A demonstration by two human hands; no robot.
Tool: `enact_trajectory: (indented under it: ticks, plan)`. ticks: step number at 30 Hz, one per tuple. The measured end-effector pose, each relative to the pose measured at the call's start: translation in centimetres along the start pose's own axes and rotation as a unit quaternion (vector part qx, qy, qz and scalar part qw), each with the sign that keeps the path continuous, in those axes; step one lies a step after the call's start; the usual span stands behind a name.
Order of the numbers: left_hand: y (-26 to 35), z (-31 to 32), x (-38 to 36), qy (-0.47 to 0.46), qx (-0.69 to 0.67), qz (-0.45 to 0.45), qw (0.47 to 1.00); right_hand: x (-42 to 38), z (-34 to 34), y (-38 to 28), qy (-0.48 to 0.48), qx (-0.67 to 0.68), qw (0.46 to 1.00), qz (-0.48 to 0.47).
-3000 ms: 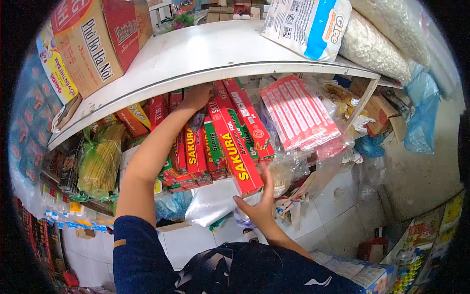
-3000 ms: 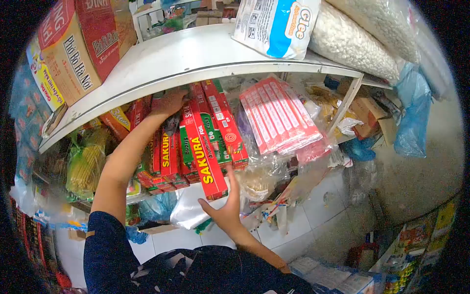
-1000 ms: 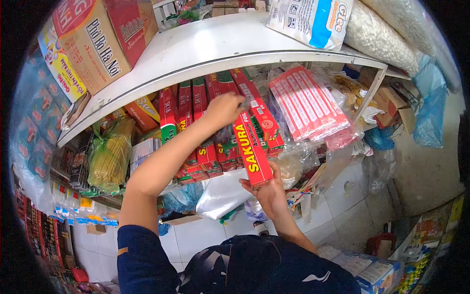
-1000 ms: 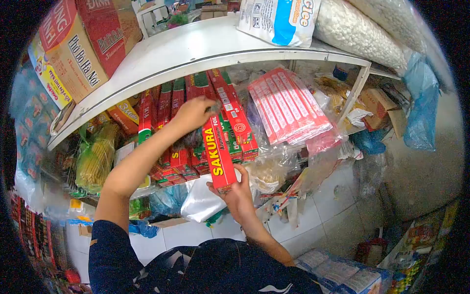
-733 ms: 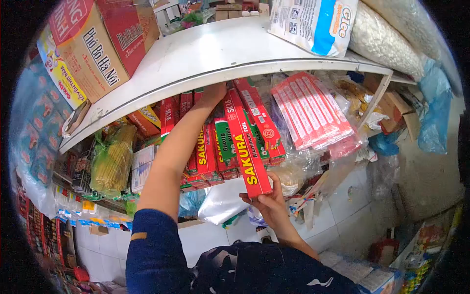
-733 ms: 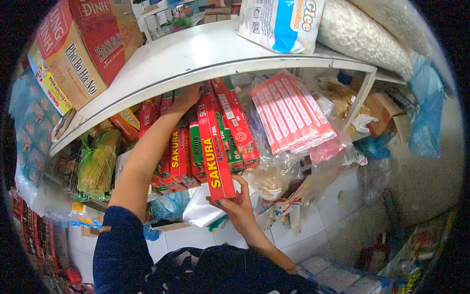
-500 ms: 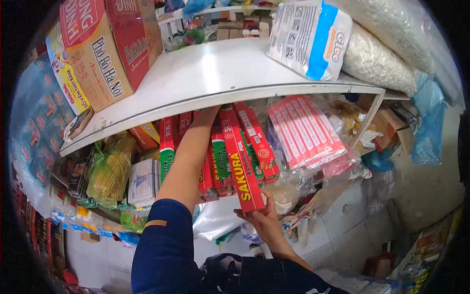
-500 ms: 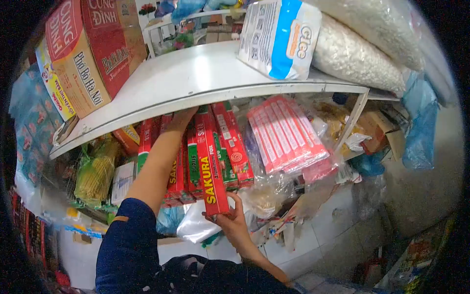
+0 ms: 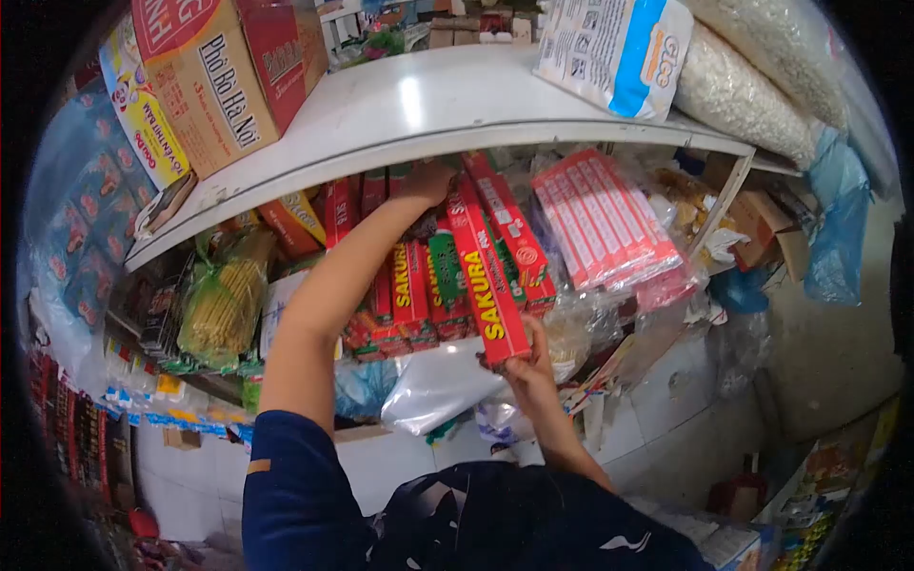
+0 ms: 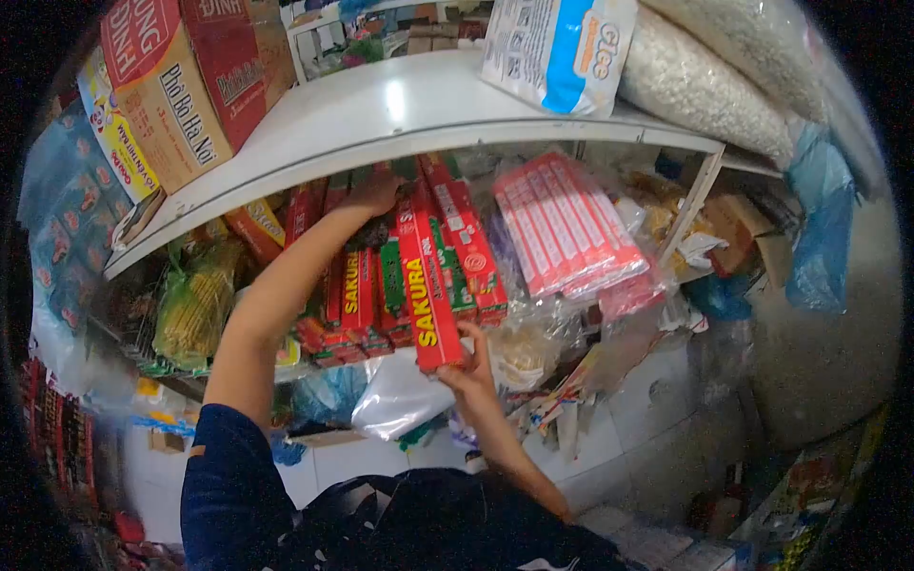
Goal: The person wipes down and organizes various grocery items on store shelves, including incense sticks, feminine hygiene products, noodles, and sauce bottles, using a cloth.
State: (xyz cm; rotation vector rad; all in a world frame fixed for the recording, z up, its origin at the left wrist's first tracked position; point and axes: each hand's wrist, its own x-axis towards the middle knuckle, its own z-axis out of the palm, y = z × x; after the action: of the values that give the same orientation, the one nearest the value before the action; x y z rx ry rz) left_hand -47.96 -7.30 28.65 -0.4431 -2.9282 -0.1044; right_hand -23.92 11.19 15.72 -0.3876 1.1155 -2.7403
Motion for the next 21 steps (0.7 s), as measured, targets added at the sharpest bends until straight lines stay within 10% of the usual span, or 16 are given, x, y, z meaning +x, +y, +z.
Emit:
enact_trajectory:
  ticks: [9, 13, 15, 21]
  plan:
    - [4.4, -2.9, -14.5, -0.059, -0.192, 0.267, 0.942, 0.0, 1.7, -0.5, -0.046, 0.039, 0.998, 0.003]
    - [5.9, -4.9, -21.3, -0.066, -0.269, 0.204, 0.939, -0.6, 4.2, -1.3, -0.09, 0.186, 0.977, 0.049]
    - [6.2, -5.1, -24.0, 0.112, -0.257, 0.217, 0.935, -0.4, 5.9, -2.0, -0.101, 0.244, 0.963, 0.06]
    - [7.5, -5.6, -28.3, 0.25, -0.039, 0.382, 0.889, 0.4, 11.1, -1.9, -0.052, 0.147, 0.987, 0.027]
